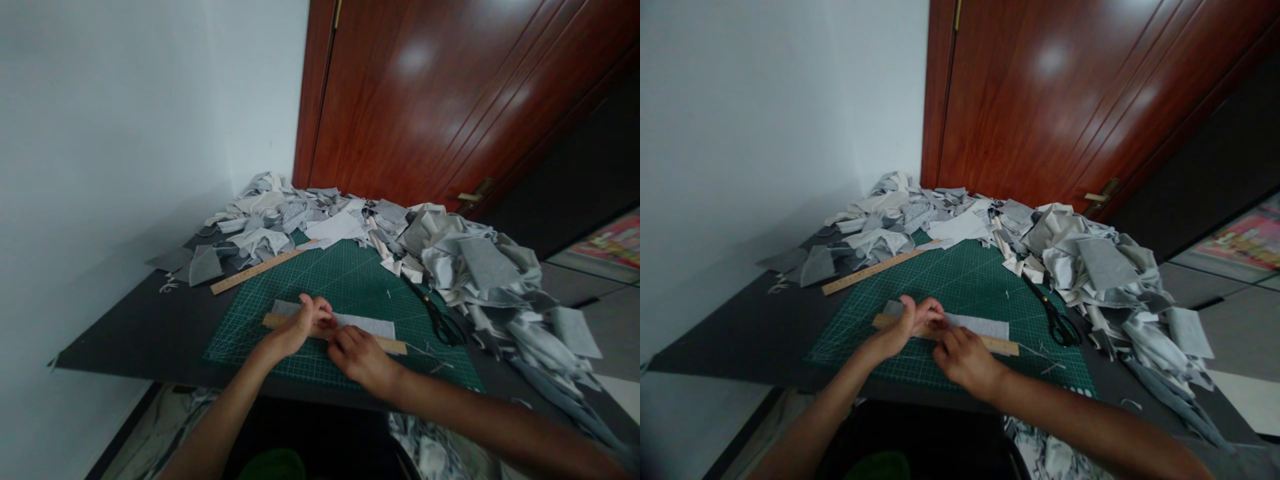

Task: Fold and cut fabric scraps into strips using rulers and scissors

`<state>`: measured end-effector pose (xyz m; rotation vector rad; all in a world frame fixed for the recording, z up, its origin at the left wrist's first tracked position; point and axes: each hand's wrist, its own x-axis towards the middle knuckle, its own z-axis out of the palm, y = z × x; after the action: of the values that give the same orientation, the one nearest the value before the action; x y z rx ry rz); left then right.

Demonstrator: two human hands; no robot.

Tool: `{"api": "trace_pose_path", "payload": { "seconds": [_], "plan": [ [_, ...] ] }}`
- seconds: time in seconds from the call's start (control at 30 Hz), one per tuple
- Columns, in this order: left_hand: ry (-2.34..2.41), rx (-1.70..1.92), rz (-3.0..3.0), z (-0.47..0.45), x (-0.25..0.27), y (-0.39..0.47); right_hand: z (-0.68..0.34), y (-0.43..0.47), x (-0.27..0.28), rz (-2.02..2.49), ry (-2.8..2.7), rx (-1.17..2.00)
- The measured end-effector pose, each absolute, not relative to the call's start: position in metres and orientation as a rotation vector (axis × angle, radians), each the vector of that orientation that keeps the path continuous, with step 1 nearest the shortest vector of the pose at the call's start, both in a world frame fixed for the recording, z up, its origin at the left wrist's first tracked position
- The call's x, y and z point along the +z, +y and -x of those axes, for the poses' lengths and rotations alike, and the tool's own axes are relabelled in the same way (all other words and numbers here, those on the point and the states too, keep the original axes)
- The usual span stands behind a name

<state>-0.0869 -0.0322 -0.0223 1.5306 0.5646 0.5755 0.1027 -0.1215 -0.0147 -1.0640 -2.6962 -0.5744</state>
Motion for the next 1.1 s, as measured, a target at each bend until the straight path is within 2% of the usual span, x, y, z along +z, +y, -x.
{"api": "trace_pose_path", "payload": {
  "seconds": [0.27, 0.57, 0.73, 1.1],
  "plan": [
    [0.548, 0.577, -1.493, 0.087, -0.021, -0.033, -0.106, -0.113, -0.014, 1.048, -2.702, -0.405],
    [0.617, 0.544, -1.560, 0.090, -0.016, -0.033, -0.077, -0.100, -0.019, 0.958, -2.665, -0.451],
    [0.639, 0.548, -1.610, 0.091, -0.007, -0.036, -0.059, -0.097, -0.020, 0.942, -2.630, -0.596],
    [0.587, 0.579, -1.645, 0.088, -0.007, -0.038, -0.082, -0.127, -0.002, 1.199, -2.699, -0.602]
  ]
}}
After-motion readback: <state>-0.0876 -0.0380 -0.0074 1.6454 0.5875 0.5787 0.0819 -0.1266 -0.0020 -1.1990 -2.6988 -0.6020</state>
